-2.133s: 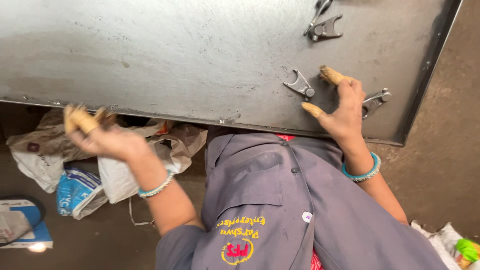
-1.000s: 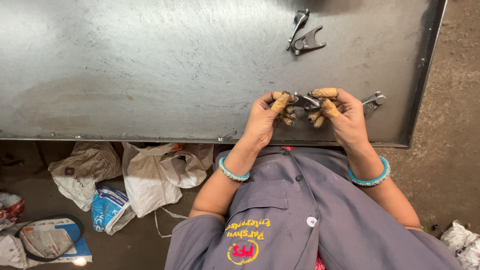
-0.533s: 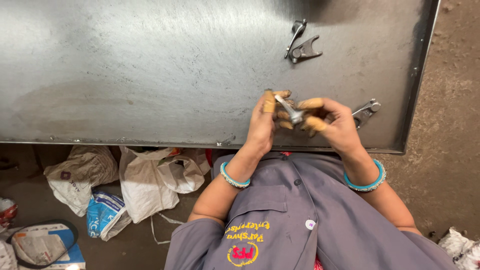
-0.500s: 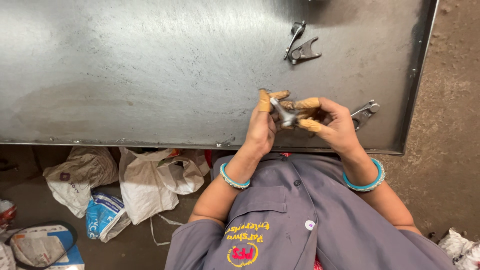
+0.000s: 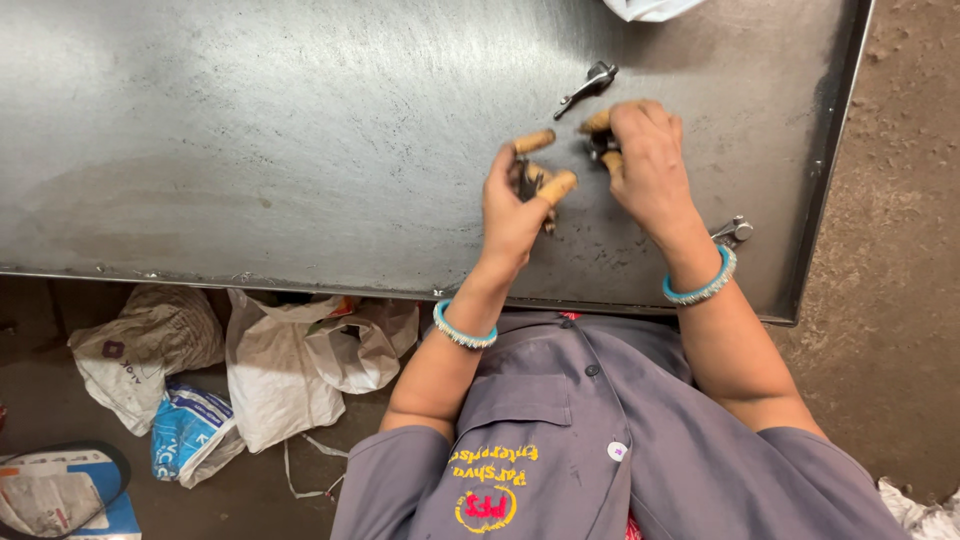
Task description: The person picks up small metal fork-shaped castings from a pile on a steel table, fits a pin or mating piece into each casting by hand, and places the completed parts aside. She occasionally turns to drop finished parts into a bag on the floor and refills the table from a sack of castings.
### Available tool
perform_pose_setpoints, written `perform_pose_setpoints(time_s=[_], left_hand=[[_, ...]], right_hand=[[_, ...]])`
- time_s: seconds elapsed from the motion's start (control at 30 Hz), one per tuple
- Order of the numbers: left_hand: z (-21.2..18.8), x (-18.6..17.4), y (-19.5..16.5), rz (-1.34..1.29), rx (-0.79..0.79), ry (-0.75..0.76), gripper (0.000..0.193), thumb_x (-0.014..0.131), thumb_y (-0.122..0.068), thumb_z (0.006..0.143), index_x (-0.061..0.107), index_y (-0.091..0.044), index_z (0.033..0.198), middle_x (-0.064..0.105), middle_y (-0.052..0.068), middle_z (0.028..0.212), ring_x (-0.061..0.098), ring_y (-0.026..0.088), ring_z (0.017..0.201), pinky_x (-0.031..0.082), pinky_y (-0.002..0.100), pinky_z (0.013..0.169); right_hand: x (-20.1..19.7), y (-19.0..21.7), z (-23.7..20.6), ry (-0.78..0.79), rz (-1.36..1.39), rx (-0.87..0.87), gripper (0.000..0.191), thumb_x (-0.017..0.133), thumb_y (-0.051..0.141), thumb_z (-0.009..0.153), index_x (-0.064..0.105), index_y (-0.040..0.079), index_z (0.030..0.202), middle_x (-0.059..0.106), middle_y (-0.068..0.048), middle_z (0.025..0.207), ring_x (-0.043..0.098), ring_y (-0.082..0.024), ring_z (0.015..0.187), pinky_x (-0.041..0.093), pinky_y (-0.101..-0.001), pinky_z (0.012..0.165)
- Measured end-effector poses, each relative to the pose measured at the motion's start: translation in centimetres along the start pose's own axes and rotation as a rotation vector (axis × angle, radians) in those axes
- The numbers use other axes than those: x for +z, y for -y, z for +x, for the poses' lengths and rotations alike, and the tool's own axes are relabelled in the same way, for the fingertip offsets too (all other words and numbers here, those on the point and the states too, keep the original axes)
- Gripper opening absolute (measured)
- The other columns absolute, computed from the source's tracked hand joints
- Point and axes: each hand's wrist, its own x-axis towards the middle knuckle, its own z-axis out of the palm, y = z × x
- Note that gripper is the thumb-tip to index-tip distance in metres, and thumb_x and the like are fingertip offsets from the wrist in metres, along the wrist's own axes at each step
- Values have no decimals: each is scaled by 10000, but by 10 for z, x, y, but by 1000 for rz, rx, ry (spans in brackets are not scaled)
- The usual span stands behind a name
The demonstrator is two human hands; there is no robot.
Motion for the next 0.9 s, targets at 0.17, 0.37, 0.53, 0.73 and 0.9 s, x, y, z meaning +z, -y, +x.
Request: perform_pose_setpoints(time_s=[0.17, 0.37, 0.53, 0.73, 0.9], left_hand=[[45, 11, -20, 607, 539, -174, 515, 818, -292, 903, 626, -167, 1364, 611, 63, 1208, 692, 246, 1013, 583, 375, 849], [84, 44, -28, 716, 499, 42, 446, 843, -320, 833, 681, -203, 1232, 619, 44, 1248, 720, 257, 1032, 588, 390, 814], [67, 49, -23, 734, 423, 141, 290, 797, -209, 863, 703, -198, 1137, 654, -24, 1153, 740, 205, 1000, 594, 370, 801], [22, 33, -11, 763, 466, 243, 199, 812, -166, 828, 743, -189, 1014, 646, -7, 1251, 712, 260, 1001, 577, 384, 790], [-6, 8, -5, 613, 468, 362, 254, 804, -142, 848, 759, -159, 1097, 696, 24, 1213, 714, 266, 1042, 576, 351, 855]], right_hand=[[-12, -12, -46, -28, 936, 296, 434, 723, -164, 851, 620, 89, 1188, 682, -109, 1230, 628, -260, 1184, 529, -384, 1037], [-27, -31, -106, -157, 1763, 664, 425, 724, -113, 897, 608, 130, 1227, 690, -159, 1305, 662, -289, 1245, 557, -454, 1051], [-30, -38, -125, -159, 1796, 743, 443, 732, -84, 891, 625, 148, 1252, 681, -174, 1346, 672, -267, 1232, 559, -438, 1029], [-27, -32, -128, -178, 1709, 698, 444, 721, -130, 891, 627, 84, 1267, 688, -178, 1315, 676, -254, 1207, 577, -389, 1026], [-32, -16, -128, -176, 1609, 597, 449, 753, -123, 860, 612, 44, 1253, 695, -151, 1277, 680, -224, 1196, 578, -347, 1025]])
